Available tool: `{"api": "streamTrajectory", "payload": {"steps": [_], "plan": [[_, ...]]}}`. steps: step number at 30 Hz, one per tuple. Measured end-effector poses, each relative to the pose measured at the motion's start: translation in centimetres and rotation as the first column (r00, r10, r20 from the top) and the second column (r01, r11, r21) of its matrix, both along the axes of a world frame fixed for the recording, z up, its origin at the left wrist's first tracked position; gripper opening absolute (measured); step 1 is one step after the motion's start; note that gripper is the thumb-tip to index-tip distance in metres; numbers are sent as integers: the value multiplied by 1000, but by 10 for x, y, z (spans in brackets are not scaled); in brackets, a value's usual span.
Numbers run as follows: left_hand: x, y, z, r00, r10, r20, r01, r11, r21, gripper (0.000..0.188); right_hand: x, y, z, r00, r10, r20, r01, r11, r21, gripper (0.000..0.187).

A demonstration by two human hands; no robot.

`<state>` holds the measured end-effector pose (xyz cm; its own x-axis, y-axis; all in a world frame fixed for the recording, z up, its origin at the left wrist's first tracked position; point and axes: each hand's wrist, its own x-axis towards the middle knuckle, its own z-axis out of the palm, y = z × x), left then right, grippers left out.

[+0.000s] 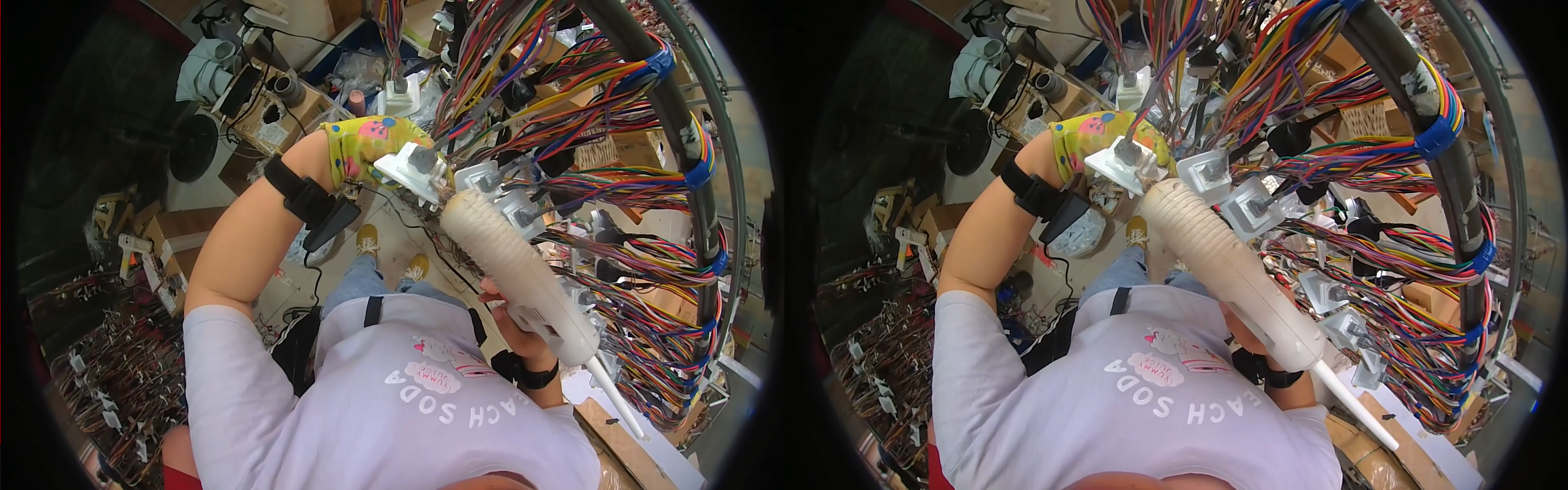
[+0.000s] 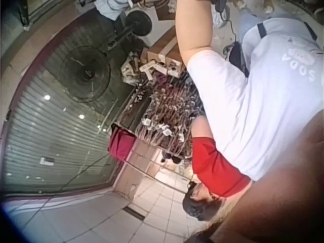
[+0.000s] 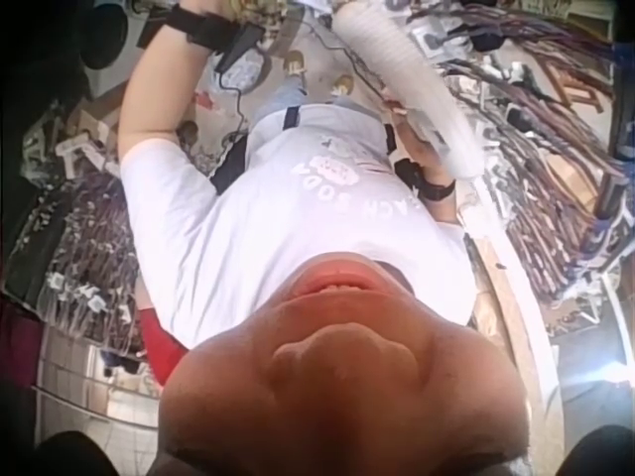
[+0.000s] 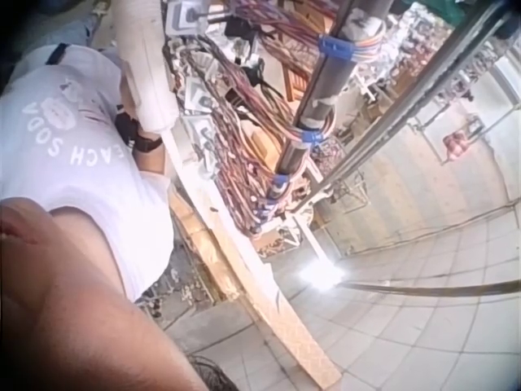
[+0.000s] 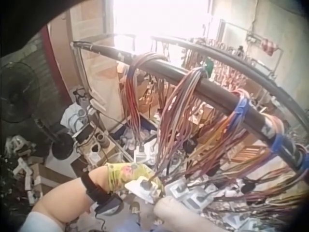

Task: Apply hot glue to components of a circular wire harness assembly to secure them.

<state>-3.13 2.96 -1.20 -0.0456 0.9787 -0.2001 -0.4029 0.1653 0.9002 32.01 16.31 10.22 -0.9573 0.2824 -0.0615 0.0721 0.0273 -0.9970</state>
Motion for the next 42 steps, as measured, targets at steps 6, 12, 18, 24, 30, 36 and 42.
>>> {"api": "streamTrajectory", "payload": {"steps": [6, 12, 18, 24, 30, 36, 42], "plan": [[20, 11, 63, 819, -46, -572, 182, 966, 183, 30, -9, -5, 9, 998, -17, -60, 18, 1000, 22, 47], [47, 1, 78, 765, 226, -603, -53, 955, 292, 34, -8, -12, 3, 991, -95, -96, 83, 989, -126, 61], [56, -9, 87, 338, 412, -846, -44, 905, 423, 39, 18, 1, -12, 970, -82, 227, 159, 924, -349, 62], [62, -15, 99, 173, 404, -898, -79, 915, 396, 44, 12, -3, -17, 995, -46, 85, 51, 997, -52, 60], [65, -15, 98, 288, 438, -852, -204, 897, 392, 50, 11, -4, -18, 999, -43, -23, 42, 998, -51, 58], [65, -12, 97, 494, 481, -725, -367, 871, 327, 27, 5, 0, -5, 1000, 7, -20, -7, 1000, 17, 55], [67, -12, 98, 734, 573, -366, -539, 818, 201, 30, 23, 9, -26, 997, 63, 37, -67, 993, 100, 53]]}}
